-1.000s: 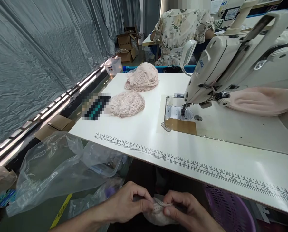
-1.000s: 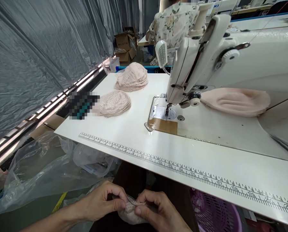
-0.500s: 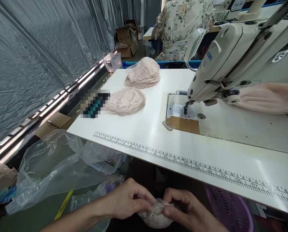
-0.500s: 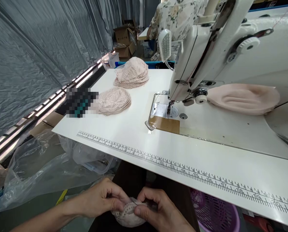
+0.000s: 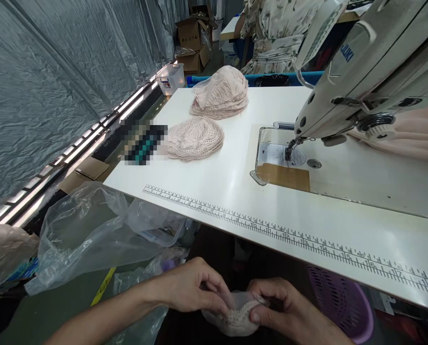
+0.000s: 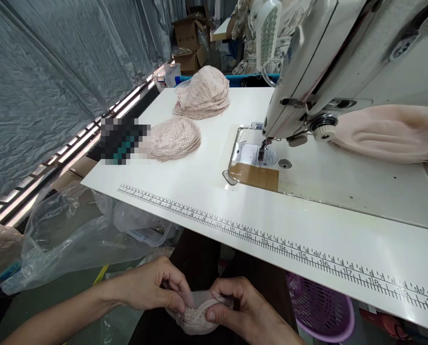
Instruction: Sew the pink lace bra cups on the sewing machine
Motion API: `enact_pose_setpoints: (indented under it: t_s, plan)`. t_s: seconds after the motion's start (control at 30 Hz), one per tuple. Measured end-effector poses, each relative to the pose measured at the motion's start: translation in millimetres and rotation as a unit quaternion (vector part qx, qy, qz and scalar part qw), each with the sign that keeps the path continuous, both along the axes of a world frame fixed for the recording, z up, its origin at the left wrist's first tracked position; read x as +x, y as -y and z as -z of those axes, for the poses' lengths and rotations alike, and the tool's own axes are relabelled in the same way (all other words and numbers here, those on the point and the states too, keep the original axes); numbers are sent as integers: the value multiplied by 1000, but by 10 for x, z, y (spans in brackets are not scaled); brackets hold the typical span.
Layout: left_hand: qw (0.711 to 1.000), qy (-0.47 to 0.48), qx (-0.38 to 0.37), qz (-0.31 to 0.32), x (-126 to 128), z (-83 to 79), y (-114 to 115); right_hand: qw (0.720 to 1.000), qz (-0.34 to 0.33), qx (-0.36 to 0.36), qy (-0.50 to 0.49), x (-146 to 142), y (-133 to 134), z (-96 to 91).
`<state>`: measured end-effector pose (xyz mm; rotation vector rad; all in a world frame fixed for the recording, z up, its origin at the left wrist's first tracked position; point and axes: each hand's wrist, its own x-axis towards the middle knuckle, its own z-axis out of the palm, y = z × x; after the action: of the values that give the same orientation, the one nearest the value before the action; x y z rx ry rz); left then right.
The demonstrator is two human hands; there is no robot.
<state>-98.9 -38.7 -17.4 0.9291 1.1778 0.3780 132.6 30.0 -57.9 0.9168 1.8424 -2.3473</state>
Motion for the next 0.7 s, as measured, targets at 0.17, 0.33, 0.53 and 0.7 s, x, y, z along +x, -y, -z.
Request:
enact_pose_setpoints:
  t_s: [0.17,0.33,0.53,0.7]
  plan:
    - [999,22,26,7,-36,21,26,1000,20,-16,-11,-16,10,-15]
    - [1000,11,13,-3,-16,67,62,999,34,-40,-9,53,6,-7]
    - [997,80,-13,-15,7,83,75,998,32,-46,-3,120,34,24]
    - [999,7,13,-40,100,196,134,998,44,-46,-7,139,52,26]
